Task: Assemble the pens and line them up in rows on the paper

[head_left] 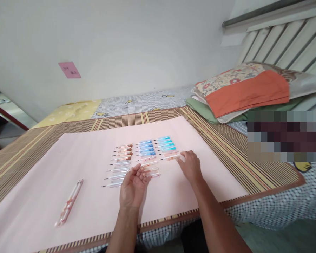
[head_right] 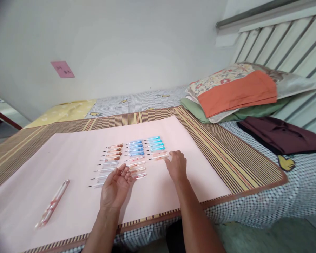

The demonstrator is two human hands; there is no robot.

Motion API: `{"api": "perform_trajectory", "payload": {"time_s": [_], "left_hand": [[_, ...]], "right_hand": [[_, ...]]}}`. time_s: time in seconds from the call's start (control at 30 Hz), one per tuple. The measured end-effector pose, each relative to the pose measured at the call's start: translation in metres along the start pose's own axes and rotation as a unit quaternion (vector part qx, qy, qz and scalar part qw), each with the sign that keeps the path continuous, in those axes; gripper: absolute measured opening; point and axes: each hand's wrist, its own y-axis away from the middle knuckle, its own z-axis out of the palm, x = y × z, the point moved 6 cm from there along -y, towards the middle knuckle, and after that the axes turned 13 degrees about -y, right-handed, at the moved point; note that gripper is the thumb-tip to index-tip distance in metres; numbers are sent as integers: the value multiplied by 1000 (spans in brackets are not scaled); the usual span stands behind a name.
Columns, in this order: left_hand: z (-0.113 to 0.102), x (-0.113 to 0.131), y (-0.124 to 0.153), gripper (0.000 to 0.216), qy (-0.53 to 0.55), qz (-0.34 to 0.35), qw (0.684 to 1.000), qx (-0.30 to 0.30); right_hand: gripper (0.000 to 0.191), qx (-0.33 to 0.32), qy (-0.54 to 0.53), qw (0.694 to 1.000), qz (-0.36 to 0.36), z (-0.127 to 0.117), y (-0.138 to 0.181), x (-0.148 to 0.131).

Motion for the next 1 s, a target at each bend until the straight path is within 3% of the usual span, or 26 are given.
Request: {"api": "perform_trajectory", "payload": {"time_s": [1.0], "left_hand": [[3, -2, 0, 19, 5, -7, 1000, -3]], "right_hand": [[19, -10, 13, 1000, 6, 0, 0, -8]]}}
